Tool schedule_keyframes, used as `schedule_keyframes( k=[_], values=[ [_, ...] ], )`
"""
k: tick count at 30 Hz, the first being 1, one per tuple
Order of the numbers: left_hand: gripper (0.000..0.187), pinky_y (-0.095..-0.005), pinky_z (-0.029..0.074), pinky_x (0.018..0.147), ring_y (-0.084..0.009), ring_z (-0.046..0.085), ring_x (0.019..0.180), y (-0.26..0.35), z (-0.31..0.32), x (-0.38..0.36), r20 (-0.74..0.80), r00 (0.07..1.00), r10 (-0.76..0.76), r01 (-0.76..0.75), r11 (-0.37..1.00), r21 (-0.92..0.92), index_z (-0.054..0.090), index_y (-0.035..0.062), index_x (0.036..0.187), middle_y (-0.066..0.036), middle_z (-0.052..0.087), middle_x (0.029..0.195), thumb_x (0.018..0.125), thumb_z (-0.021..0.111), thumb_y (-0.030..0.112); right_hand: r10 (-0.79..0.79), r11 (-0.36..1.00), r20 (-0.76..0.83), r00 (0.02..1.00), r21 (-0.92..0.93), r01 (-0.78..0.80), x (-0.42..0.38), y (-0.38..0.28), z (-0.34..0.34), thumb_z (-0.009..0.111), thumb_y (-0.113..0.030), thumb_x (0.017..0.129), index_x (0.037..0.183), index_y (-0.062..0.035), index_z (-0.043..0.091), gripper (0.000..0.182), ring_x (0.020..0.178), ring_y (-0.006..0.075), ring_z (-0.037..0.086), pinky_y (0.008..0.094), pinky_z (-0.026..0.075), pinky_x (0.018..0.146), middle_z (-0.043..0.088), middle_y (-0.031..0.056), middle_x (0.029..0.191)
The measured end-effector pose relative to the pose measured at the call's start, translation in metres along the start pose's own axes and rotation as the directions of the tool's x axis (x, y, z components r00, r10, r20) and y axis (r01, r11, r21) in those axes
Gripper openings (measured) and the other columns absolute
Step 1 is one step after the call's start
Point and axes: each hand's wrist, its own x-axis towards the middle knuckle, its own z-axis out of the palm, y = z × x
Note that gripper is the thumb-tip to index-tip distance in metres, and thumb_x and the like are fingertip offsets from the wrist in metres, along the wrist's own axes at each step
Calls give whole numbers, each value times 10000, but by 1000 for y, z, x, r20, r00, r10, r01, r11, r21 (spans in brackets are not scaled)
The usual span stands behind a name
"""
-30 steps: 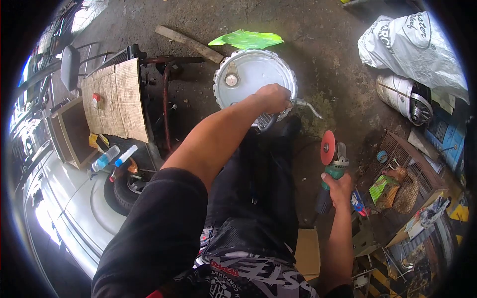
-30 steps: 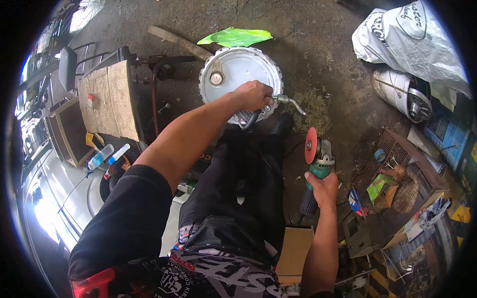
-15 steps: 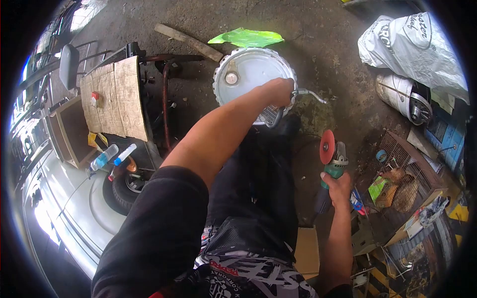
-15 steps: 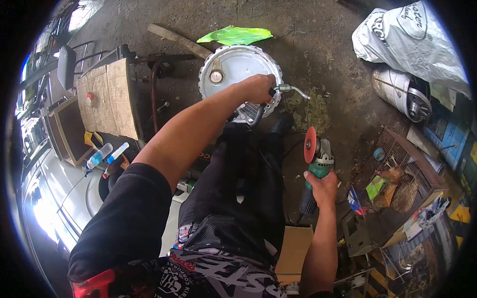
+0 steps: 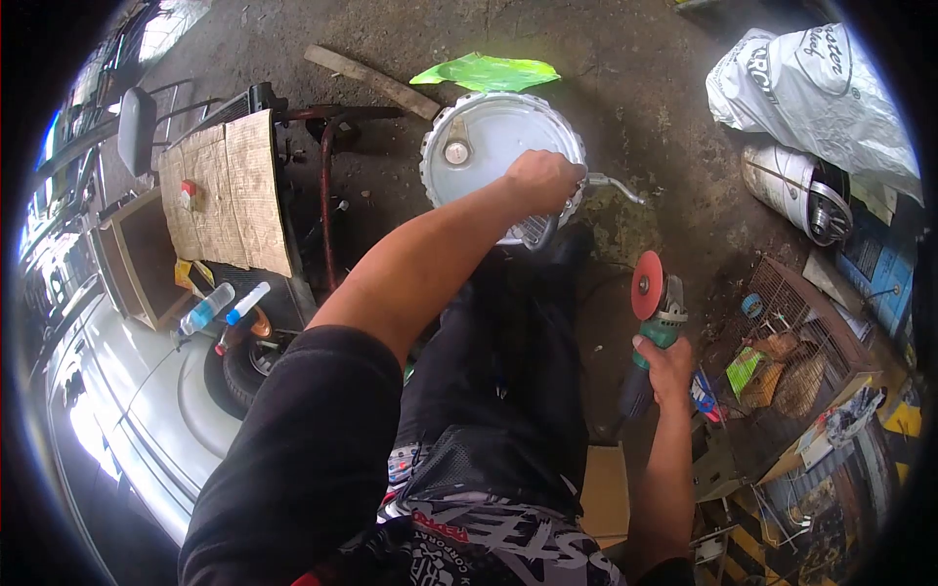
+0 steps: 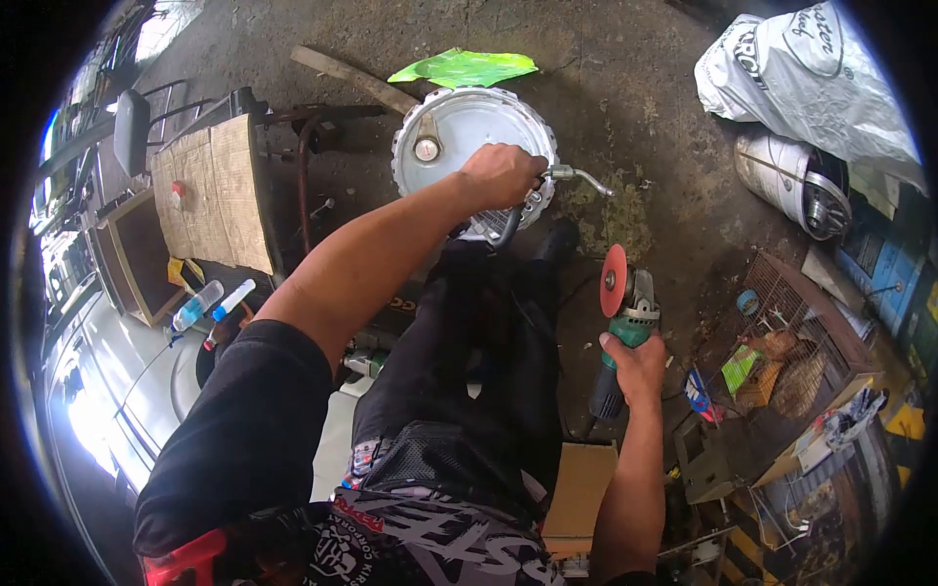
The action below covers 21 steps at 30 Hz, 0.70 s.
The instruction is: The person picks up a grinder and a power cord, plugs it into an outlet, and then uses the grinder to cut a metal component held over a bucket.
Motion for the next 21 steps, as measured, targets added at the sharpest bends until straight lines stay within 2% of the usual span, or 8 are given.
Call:
schedule_keyframes(
  k=[4, 7, 11, 14, 17, 20, 21],
  values=[
    [270, -534, 568, 852, -398, 739, 989, 3, 2, -7, -36, 997, -71, 68, 995, -67, 699, 79, 1134, -186, 767, 1003, 968, 654, 288, -34, 999, -25, 999, -22, 34, -2, -7, 3, 842, -115, 805, 1057, -8, 691, 313, 813, 151, 667, 326, 529, 777, 727, 45, 930],
    [354, -530, 559, 898, -392, 732, 1040, 8, 16, -18, -121, 949, -291, 248, 927, -280, 705, 85, 1167, -169, 774, 1071, 956, 648, 363, -37, 999, 0, 999, -12, 37, 0, 0, 1, 844, -117, 803, 1059, -8, 690, 318, 814, 157, 668, 330, 531, 779, 727, 51, 929],
    [539, -515, 553, 946, -388, 714, 1124, 22, 15, -10, 11, 895, -445, 440, 881, -176, 717, 73, 1262, -190, 762, 1175, 961, 612, 508, -20, 998, -4, 1000, -62, 20, 0, 1, -4, 841, -116, 801, 1057, -10, 689, 316, 812, 148, 660, 329, 531, 778, 718, 44, 925],
    [525, -512, 564, 937, -392, 722, 1114, 32, 14, 3, 67, 840, -539, 536, 803, -263, 758, 45, 1192, -212, 765, 1143, 966, 629, 501, -27, 998, 16, 1000, -56, 28, 1, -1, -6, 835, -117, 799, 1060, -11, 689, 318, 811, 144, 654, 329, 531, 776, 712, 39, 919],
    [483, -512, 577, 927, -395, 735, 1086, 24, 17, 6, 104, 860, -499, 506, 810, -296, 784, 16, 1108, -211, 772, 1111, 972, 653, 460, -43, 997, 20, 999, -63, 44, -1, -1, -9, 832, -118, 794, 1070, -12, 690, 328, 813, 146, 654, 332, 531, 777, 714, 42, 919],
    [423, -519, 587, 912, -410, 750, 1024, 19, 23, 6, 45, 921, -387, 388, 903, -184, 789, 3, 1065, -209, 777, 1083, 957, 687, 399, -34, 997, 39, 999, -68, 36, 1, -2, -13, 835, -116, 788, 1085, -12, 689, 347, 817, 150, 657, 337, 531, 776, 717, 48, 927],
    [411, -514, 586, 920, -405, 741, 1048, 19, 27, 7, 62, 925, -375, 380, 913, -146, 783, 10, 1094, -202, 775, 1098, 942, 706, 384, -48, 996, 38, 998, -70, 51, 1, -1, -15, 837, -119, 788, 1078, -11, 693, 341, 813, 149, 657, 338, 531, 772, 718, 47, 924]
  ],
)
